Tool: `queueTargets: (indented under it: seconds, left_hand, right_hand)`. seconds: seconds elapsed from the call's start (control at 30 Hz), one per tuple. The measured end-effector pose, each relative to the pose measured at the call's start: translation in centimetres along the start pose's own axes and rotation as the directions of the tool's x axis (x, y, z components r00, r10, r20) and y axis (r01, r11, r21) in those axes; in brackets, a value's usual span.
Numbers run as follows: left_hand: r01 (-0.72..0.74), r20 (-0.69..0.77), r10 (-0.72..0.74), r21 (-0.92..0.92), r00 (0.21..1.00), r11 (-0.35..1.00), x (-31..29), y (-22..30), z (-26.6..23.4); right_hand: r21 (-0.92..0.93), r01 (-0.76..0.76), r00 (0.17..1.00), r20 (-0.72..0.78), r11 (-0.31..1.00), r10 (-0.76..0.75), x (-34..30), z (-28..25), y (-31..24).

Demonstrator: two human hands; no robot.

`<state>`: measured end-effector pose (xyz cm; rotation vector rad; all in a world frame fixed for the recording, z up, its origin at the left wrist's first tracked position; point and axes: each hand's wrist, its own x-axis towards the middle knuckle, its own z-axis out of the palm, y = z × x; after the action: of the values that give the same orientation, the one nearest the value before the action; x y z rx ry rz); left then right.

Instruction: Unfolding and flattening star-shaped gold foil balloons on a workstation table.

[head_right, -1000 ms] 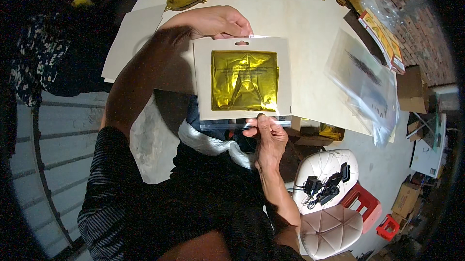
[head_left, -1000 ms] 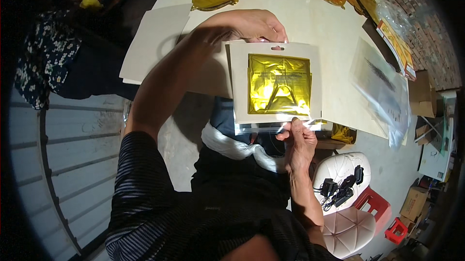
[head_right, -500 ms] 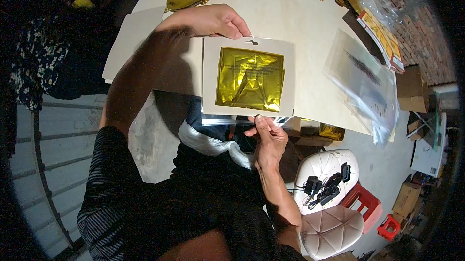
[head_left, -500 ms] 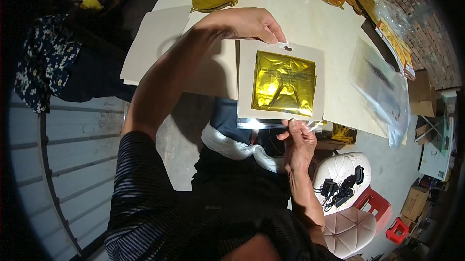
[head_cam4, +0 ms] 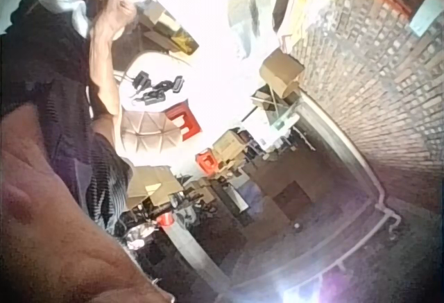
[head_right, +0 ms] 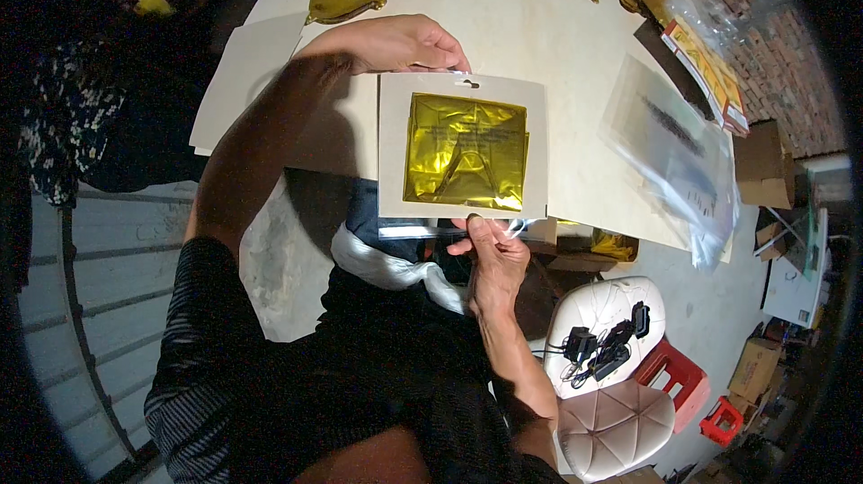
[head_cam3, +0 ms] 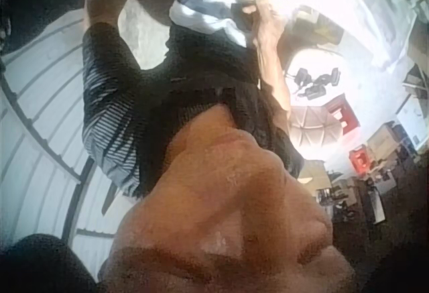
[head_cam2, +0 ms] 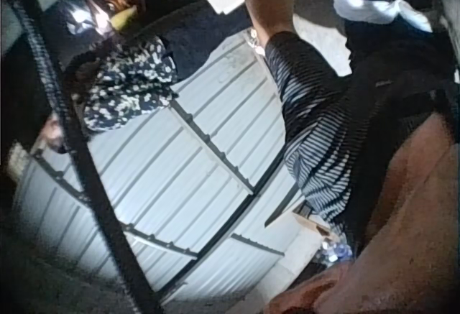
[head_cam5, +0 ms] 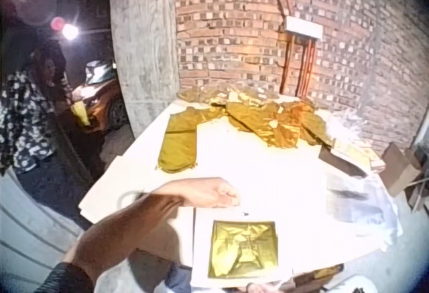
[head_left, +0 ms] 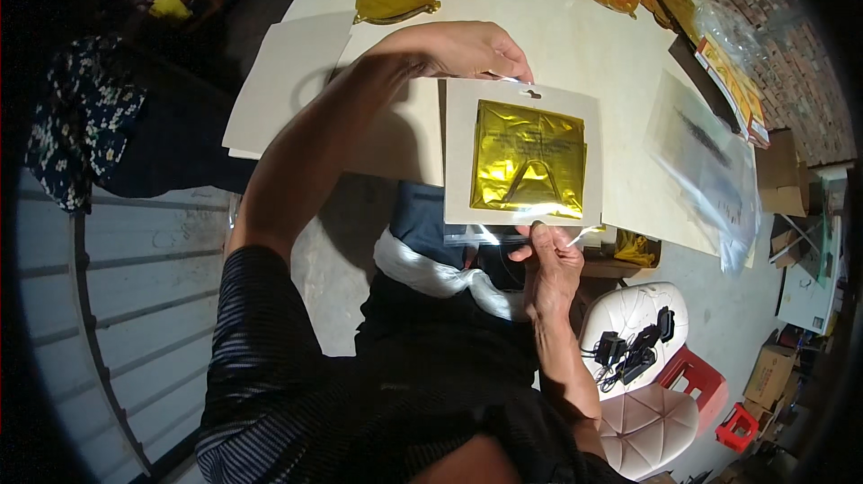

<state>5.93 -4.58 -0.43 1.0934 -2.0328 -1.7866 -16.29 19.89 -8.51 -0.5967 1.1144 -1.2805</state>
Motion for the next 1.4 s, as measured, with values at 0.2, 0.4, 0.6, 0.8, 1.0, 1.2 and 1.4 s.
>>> queueTargets:
  seconds: [0.2, 0.4, 0.6, 0.8, 1.0, 1.2, 1.4]
  left_hand:
    - [0.0, -0.034, 0.008, 0.224, 0.999, 0.975, -0.6, 0.6, 0.4]
    - [0.07, -0.061, -0.061, 0.169, 0.996, 0.983, 0.4, -0.1, 0.4]
    - [0.039, -0.054, -0.035, 0.087, 0.998, 0.995, -0.1, -0.1, 0.0]
    - [-0.02, -0.077, 0.041, 0.261, 0.996, 0.965, -1.1, -0.2, -0.9]
    - [-0.124, -0.063, 0.164, 0.413, 0.984, 0.902, -0.3, -0.9, -0.9]
    - [-0.073, -0.283, 0.243, 0.5, 0.928, 0.863, -0.5, -1.3, -0.5]
    - [-0.212, -0.293, 0.638, 0.776, 0.712, 0.594, -3.6, -2.9, 5.3]
  right_hand:
    - [0.021, 0.046, 0.998, -0.033, 0.999, -0.045, 0.0, 0.1, 0.4]
    - [-0.014, 0.036, 0.999, 0.006, 0.999, -0.036, 0.0, 0.1, 0.3]
    - [-0.034, 0.043, 0.997, -0.058, 0.998, -0.045, 0.1, 0.4, 0.3]
    - [-0.052, 0.048, 0.995, -0.086, 0.998, -0.052, 0.3, 0.6, 0.1]
    - [-0.04, -0.025, 0.999, -0.024, 0.999, 0.024, 0.4, 0.6, -0.3]
    - [-0.364, -0.007, 0.998, 0.055, 0.931, 0.029, -0.3, -0.9, -1.5]
    - [-0.774, 0.599, 0.591, 0.253, 0.207, -0.766, -1.0, -3.0, -4.2]
